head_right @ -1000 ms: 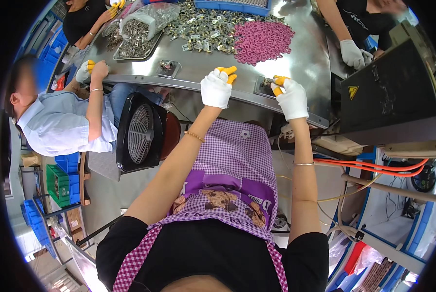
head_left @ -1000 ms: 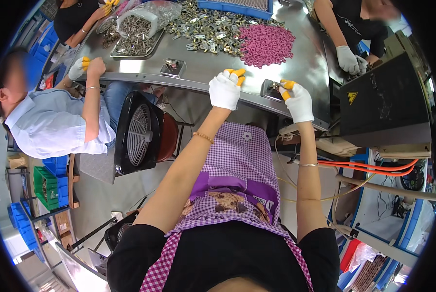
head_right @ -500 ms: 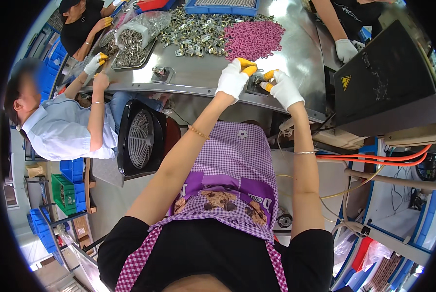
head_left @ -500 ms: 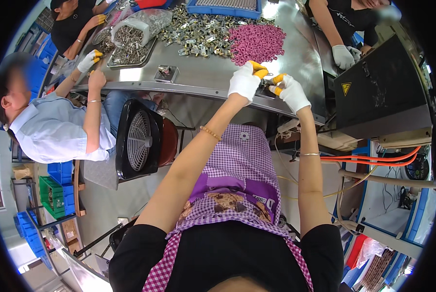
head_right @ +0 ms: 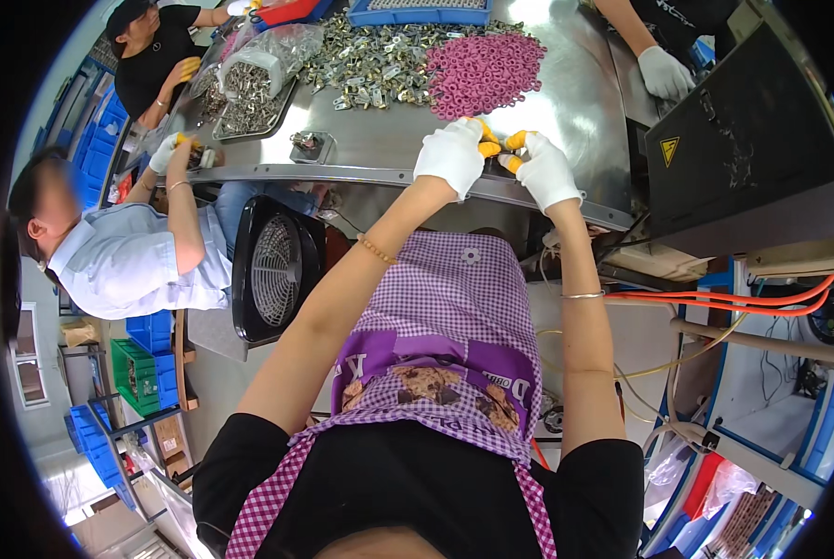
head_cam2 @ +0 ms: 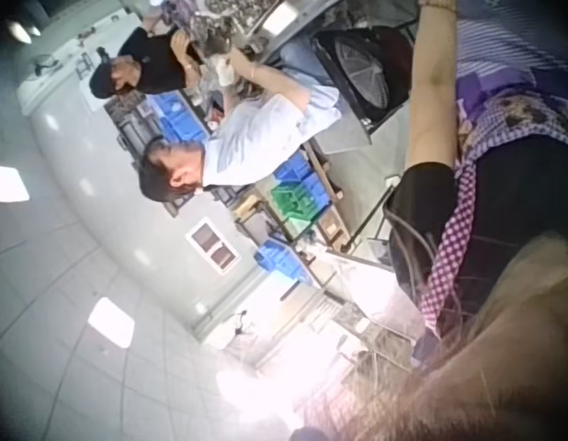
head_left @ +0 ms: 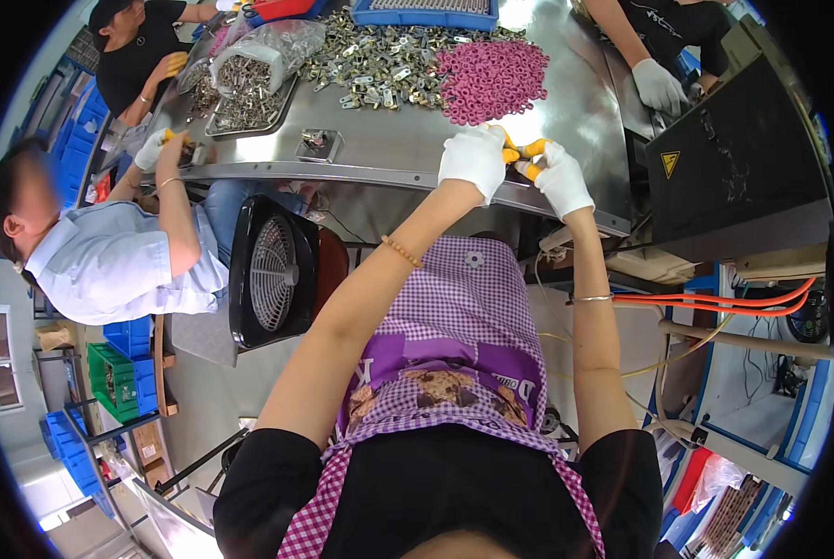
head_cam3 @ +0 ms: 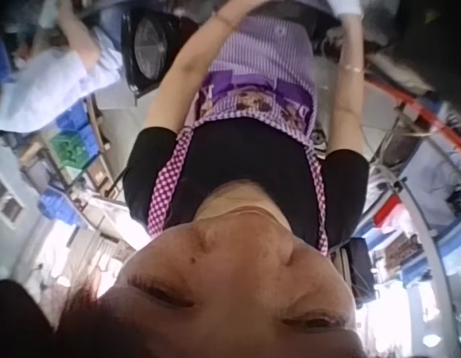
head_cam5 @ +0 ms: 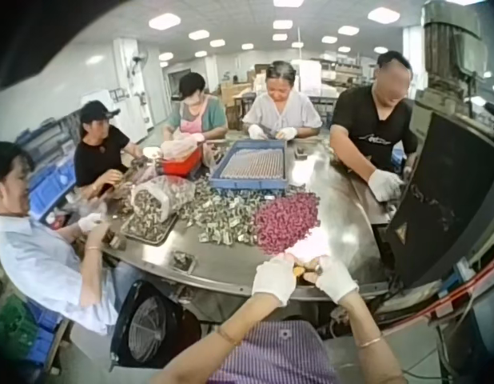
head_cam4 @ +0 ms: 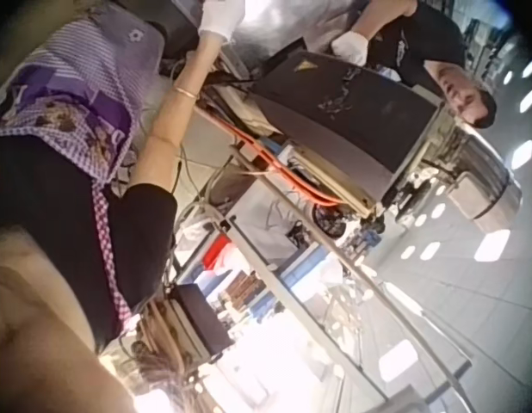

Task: The person repeatedly assembles small hardware components by fitting pink rings onto metal brackets and placing them into a fixture on the workbench by hand.

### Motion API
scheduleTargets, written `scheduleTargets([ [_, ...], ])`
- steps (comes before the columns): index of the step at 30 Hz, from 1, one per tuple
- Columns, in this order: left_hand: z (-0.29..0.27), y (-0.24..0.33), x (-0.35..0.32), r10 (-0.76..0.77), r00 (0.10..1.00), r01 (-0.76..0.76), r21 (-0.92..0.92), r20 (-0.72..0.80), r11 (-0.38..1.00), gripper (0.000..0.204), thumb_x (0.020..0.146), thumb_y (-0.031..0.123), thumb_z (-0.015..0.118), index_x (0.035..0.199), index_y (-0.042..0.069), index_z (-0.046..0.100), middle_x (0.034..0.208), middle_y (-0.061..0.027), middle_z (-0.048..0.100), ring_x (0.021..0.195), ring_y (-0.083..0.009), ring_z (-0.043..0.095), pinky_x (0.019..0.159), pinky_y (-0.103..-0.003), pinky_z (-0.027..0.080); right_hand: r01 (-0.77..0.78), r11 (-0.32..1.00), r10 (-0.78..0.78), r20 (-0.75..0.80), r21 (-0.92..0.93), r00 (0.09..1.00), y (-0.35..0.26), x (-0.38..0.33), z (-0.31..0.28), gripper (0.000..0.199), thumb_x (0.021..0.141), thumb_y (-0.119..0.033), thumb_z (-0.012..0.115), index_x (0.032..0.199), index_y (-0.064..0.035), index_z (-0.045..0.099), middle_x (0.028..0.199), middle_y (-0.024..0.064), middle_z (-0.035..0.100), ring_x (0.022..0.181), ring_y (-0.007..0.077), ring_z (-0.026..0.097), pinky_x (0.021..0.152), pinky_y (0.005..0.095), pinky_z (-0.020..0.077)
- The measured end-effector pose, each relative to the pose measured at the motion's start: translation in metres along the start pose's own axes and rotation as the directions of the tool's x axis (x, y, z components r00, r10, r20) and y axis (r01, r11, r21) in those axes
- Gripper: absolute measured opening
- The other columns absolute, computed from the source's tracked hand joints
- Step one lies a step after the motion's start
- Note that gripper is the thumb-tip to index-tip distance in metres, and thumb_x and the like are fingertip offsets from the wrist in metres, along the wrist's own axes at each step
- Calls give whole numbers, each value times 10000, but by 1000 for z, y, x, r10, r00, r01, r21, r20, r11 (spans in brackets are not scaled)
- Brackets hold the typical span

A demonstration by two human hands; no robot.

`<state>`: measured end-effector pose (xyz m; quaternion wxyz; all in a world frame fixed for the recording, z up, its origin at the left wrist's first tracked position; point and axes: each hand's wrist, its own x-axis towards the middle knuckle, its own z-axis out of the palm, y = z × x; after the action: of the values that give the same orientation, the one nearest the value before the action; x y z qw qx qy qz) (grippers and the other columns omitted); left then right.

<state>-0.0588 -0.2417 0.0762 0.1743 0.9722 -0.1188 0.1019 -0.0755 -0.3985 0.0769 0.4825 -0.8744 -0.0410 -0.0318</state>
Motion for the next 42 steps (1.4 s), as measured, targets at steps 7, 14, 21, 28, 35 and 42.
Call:
scheduleTargets([
  [7,-6,0,-1,160,984,-138,242,-74,960,209,843,263,576,978,123,654,955,-109,649,811,-276,627,689,-366,486,231,907,-260,-35,-353,965,-6,-20,3,320,703,-96,736,1003,-8,669,853,91,650,627,211,551,626,306,461],
  [14,-61,-89,-7,-238,810,130,-233,-536,964,382,826,370,614,1142,159,651,1012,-48,674,819,-244,628,722,-343,497,-147,761,-118,-358,-632,926,18,1,-14,367,751,-300,713,1063,-114,666,942,96,657,761,269,623,705,359,496],
  [21,-90,-269,-28,-756,474,827,-65,-452,558,573,935,559,385,1213,104,595,991,-137,667,889,-322,654,747,-411,503,-416,647,-12,-553,-639,833,43,63,-41,381,815,-356,657,1118,-127,630,1033,96,639,847,280,636,766,374,499],
  [28,-81,-267,-26,-748,584,765,-93,-316,637,518,937,527,384,1209,139,593,1012,-132,675,898,-330,651,764,-408,496,-435,641,-26,-585,-632,811,49,68,-45,371,819,-348,657,1121,-135,623,1040,95,631,856,282,639,768,380,504],
  [35,-53,-224,-35,-725,663,714,-134,-188,688,466,939,495,383,1204,173,591,1033,-126,683,907,-338,647,782,-404,489,-449,628,0,-577,-635,817,44,67,-44,366,819,-349,657,1112,-134,624,1034,92,628,857,281,640,763,382,504],
  [42,-18,-165,-19,-560,827,521,-304,-53,798,374,929,458,446,1169,222,608,1066,-122,667,864,-330,645,750,-413,497,-426,624,-20,-558,-655,830,59,71,-52,406,822,-388,644,1131,-126,614,1040,117,635,859,310,641,757,403,507],
])
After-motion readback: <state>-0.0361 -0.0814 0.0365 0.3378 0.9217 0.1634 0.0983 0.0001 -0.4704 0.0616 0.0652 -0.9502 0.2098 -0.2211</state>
